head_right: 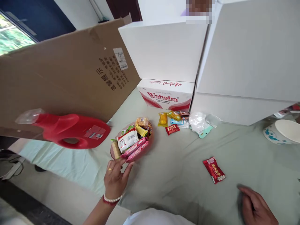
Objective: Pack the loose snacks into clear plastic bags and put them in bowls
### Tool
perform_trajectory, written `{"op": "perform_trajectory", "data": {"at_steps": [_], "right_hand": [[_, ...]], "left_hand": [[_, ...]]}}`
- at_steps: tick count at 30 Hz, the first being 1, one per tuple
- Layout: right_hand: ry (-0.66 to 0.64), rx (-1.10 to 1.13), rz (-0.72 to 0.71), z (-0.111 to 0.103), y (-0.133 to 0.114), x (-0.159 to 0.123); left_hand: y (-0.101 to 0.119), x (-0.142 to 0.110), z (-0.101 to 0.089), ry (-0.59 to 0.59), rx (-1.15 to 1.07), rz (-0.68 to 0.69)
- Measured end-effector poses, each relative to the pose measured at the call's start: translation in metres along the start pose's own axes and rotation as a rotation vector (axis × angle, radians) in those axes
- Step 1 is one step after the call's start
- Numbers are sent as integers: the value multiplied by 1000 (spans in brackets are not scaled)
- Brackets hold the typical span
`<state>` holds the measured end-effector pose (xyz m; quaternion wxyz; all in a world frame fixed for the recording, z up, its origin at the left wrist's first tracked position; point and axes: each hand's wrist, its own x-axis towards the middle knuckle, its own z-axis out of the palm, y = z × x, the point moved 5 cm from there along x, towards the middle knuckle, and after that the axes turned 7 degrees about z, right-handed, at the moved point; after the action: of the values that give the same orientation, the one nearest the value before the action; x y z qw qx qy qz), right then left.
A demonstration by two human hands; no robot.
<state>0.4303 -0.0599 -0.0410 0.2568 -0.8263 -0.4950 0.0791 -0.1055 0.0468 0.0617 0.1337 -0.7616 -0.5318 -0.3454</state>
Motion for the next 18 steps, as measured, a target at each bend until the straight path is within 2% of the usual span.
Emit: {"op": "perform_trajectory", "data": {"at_steps": [3, 5, 7, 9, 11, 14, 16, 18], "right_hand": [[-26, -33, -27, 5, 1, -3], [10, -57, -52, 5, -1, -3], [30, -64, -82, 7, -3, -3], [41, -57, -99, 8, -4, -3], [47, -43, -99, 8, -6, -2], [47, -10, -89, 7, -7, -1], [34, 25, -80, 4, -8, 0], [8, 70, -50, 1, -8, 0]], "left_hand": [[23, 18, -7, 22, -244, -131], [25, 38, 6, 81, -518, -333], [21, 57, 35, 218, -894, -618], [20, 74, 77, 322, -1307, -930], [29, 85, 122, 286, -1674, -1220], [40, 90, 160, 198, -1821, -1355], [45, 82, 168, 180, -1857, -1384], [49, 68, 166, 172, -1914, -1404]]}}
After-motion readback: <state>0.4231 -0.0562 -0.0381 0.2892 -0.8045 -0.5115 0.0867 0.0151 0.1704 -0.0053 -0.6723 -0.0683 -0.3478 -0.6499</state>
